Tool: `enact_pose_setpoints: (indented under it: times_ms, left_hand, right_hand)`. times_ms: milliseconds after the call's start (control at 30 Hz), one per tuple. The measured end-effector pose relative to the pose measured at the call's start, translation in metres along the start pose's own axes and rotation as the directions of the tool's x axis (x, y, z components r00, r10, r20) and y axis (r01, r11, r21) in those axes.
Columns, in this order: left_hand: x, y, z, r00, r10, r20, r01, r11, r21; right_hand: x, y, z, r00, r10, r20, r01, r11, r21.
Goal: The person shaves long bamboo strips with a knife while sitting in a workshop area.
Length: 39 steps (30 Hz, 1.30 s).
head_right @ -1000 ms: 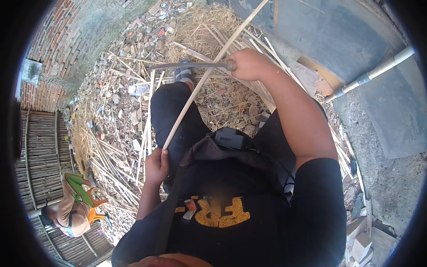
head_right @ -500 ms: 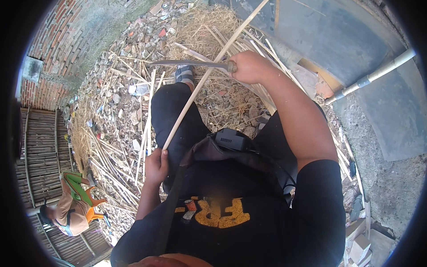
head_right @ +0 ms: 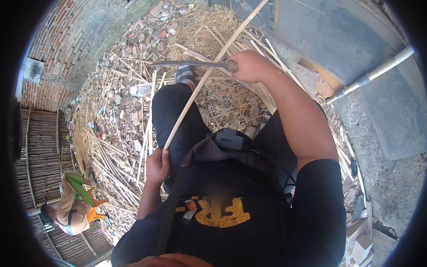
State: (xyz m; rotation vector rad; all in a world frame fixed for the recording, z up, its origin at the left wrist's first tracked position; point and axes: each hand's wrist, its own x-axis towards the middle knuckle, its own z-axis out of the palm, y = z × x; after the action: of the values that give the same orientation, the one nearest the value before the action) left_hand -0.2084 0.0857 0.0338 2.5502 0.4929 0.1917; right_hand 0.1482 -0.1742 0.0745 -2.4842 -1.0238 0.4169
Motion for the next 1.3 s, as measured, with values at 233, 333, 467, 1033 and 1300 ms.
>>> enact_pose_setpoints:
  times_ms: [233, 333, 467, 1033, 1300]
  left_hand:
    - [0.001, -0.001, 0.000, 1.000, 0.029, -0.002, -0.029, 1.000, -0.004]
    - [0.001, 0.000, 0.000, 1.000, 0.023, 0.000, -0.023, 1.000, -0.008]
    - [0.002, -0.001, 0.001, 1.000, 0.022, 0.005, -0.022, 1.000, -0.019]
    - [0.002, 0.001, -0.003, 0.999, -0.015, 0.031, 0.016, 1.000, -0.011]
    - [0.005, 0.001, 0.002, 0.999, 0.033, -0.001, -0.033, 0.999, 0.021]
  right_hand:
    - [0.001, 0.003, 0.002, 1.000, -0.011, -0.018, 0.011, 1.000, -0.002]
    - [0.002, 0.005, 0.004, 0.999, -0.025, -0.036, 0.025, 1.000, -0.003]
    - [0.002, 0.004, 0.004, 0.998, -0.028, -0.054, 0.026, 0.999, -0.034]
    - [-0.002, -0.007, -0.001, 0.996, 0.093, -0.010, -0.094, 0.994, -0.052]
    - [0.007, 0.045, 0.000, 0.977, 0.116, -0.178, -0.110, 0.993, 0.041]
